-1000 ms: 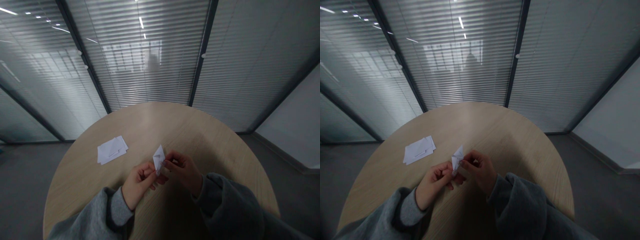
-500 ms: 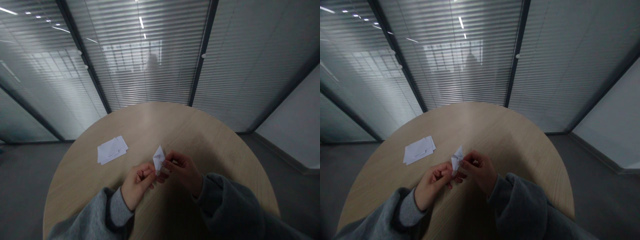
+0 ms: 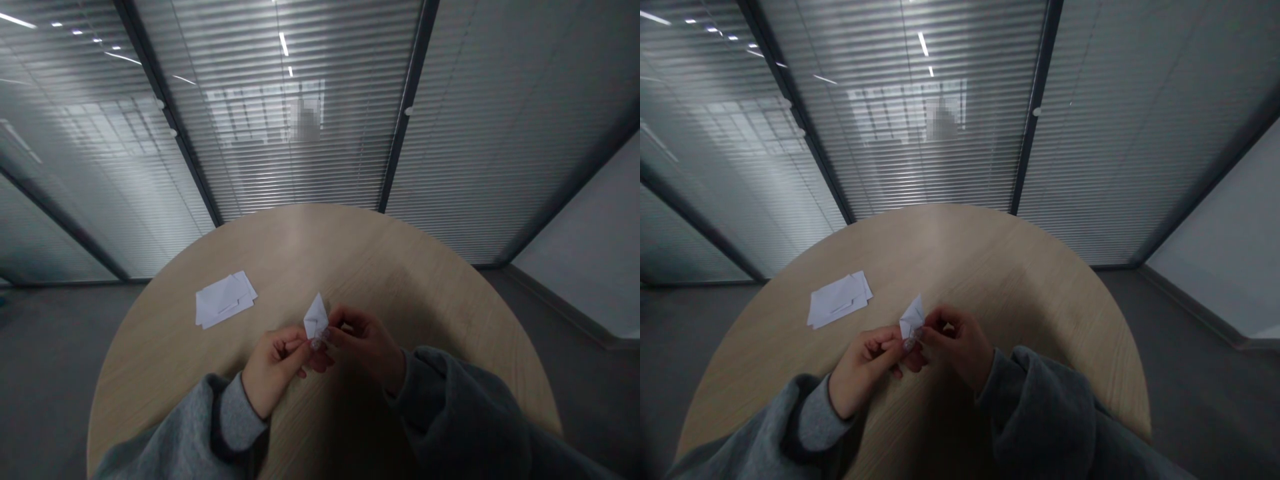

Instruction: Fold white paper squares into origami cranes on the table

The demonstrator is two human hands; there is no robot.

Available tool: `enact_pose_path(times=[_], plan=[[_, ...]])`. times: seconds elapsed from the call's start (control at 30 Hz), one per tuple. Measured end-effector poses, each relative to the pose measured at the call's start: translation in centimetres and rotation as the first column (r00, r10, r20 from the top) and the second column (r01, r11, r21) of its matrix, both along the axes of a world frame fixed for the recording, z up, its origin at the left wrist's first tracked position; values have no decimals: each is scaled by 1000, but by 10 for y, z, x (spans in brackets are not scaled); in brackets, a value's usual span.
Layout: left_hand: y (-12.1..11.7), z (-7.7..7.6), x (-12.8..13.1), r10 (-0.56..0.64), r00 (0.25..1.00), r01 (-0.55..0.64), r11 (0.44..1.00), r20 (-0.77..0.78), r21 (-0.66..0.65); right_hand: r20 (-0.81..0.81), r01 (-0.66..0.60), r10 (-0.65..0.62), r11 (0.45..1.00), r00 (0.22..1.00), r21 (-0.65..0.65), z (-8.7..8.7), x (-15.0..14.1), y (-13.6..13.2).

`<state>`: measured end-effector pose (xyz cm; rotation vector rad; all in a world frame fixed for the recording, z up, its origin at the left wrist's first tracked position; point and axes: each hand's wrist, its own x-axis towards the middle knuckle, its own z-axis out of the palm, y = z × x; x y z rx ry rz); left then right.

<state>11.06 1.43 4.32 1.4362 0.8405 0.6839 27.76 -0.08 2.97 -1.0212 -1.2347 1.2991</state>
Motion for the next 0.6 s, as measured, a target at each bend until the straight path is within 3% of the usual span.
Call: enact_pose_path(times=[0.6], plan=[[-3,-1,0,-45,997,46,999,-67,17,-14,50,-51,998,999,-40,-7,5,5]])
